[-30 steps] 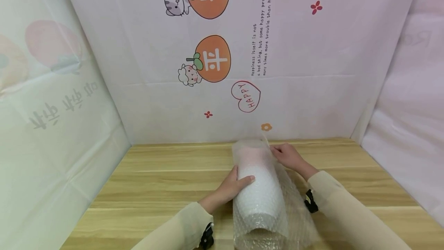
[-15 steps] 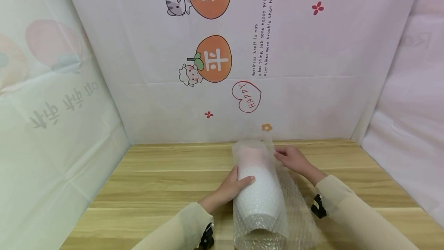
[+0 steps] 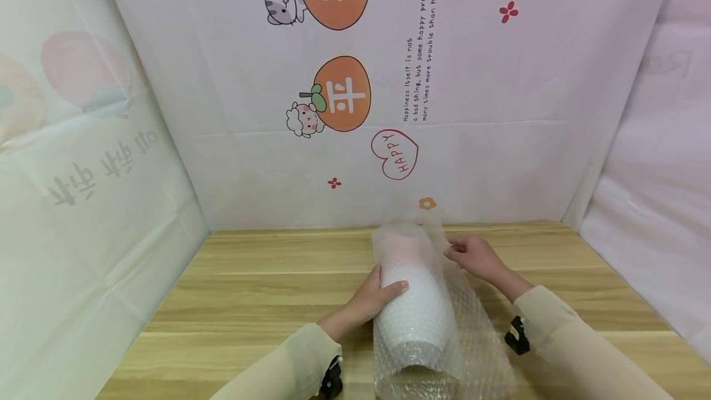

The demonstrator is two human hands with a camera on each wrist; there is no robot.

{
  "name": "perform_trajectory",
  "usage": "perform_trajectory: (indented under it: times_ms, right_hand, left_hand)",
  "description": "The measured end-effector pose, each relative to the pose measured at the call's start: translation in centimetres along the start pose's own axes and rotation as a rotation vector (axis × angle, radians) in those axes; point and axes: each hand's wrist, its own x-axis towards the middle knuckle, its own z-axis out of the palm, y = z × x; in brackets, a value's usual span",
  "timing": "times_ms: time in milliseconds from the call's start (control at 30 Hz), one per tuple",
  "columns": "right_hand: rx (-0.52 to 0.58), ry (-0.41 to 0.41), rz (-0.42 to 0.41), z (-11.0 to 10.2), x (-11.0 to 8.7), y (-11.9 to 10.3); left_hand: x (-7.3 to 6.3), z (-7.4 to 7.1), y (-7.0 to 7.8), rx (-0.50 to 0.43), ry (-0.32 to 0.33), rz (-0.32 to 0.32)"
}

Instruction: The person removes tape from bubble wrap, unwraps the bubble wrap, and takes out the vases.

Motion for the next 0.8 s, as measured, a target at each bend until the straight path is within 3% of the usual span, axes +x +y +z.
perform_trajectory:
  times_ms: [800]
  right_hand:
    - [-0.084, 0.014, 0.013, -0.2, -1.1, 2.0]
  left_hand:
    - [0.0, 0.0, -0.1, 0.005, 0.001, -0.012]
